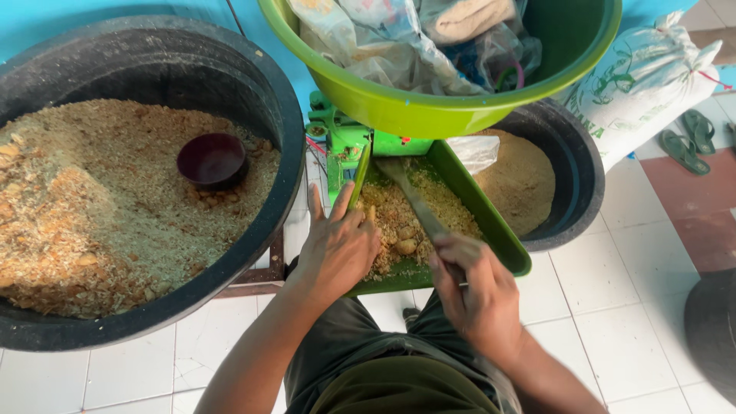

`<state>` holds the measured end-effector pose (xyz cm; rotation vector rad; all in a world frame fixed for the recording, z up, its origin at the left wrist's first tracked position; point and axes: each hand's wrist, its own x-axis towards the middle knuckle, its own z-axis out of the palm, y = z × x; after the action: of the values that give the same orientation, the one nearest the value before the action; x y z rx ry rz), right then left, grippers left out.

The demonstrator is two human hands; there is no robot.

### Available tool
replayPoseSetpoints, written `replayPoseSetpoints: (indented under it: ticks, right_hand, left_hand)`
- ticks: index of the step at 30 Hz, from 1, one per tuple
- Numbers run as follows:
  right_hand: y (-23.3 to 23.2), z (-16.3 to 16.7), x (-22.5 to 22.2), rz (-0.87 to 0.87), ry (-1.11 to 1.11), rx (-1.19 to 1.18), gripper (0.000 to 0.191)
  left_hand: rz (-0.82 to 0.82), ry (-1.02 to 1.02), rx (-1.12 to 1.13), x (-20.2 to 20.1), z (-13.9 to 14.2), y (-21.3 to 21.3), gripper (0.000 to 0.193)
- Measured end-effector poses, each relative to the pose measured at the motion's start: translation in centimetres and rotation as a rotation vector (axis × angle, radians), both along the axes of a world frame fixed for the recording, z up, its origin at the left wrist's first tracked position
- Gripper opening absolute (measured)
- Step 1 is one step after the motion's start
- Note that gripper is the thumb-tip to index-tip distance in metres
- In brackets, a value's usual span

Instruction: The person feeds shelled material from a large basin into a small green shelling machine, using a scoop to push peanuts and debris into the machine tray and adjust the machine. The processed output collects in the tray, and the person scoops it into a bowl and pours it back onto the pile.

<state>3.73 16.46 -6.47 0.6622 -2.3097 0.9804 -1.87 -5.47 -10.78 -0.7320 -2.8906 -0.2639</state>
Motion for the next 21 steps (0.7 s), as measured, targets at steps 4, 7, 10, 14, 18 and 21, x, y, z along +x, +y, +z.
replayPoseSetpoints:
  ticks: [4,7,10,14,18,21]
  right_hand:
    - [-0.5,-0.9,-0.7,-0.052,-0.05,0.046,0.024]
    - [0.1,-1.0,-0.9,-0.032,-0.121,0.044,0.024]
    - [1.9,0.0,-0.3,-0.108,-0.105,-0.072,0.022]
    - [4.8,3.5,2.0,-0.139,-0.175,-0.201,0.025]
    - [4.6,6.1,1.9,-0.096,-0.156,-0.077,0.023]
    - [3.1,6.2,0.3,-0.047,-0.17,0.03,0.021]
  left_hand:
    - [0.003,-0.052,-0.01,-0.6,0.6,0.0,0.039]
    - [-0.021,-0.076,-0.016,-1.0,0.4,0.2,0.048]
    - [-0.014,-0.156,-0.043,-2.4,-0.2,0.2,0.053]
    - [-0.022,-0.069,-0.013,-3.6,-0.9,0.6,0.058]
    - [0.0,-0.173,-0.072,-3.2,-0.8,0.6,0.052]
    - [-0.005,-0.122,-0.063,-2.7,-0.3,0.3,0.05]
